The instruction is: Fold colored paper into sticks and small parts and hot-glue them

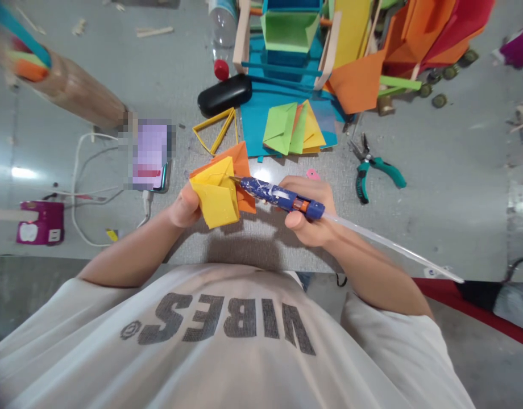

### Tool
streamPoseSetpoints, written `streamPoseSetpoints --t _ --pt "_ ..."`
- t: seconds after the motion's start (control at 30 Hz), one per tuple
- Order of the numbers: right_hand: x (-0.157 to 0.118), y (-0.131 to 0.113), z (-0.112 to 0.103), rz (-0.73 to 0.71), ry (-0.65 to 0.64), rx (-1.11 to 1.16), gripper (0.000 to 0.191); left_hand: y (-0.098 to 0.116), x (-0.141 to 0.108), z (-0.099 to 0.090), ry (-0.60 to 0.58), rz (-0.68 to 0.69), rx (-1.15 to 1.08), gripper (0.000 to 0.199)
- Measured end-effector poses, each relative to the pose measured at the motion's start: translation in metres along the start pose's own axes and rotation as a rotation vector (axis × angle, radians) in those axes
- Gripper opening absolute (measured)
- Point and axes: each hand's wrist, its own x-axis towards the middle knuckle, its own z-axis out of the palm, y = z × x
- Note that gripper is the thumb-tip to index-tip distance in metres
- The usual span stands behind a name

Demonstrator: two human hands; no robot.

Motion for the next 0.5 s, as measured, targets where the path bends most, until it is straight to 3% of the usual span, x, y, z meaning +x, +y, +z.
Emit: streamPoseSetpoints --t 0.3,0.5 --pt "0.002 -0.005 -0.001 0.006 0.049 -0.087 0.066 0.015 0.01 0.009 -0.21 0.145 0.14 0.095" --pt "0.008 -0.012 -0.011 -0.006 0.148 -0.223 0.065 0.016 0.014 0.014 -0.153 0.115 0.074 0.099"
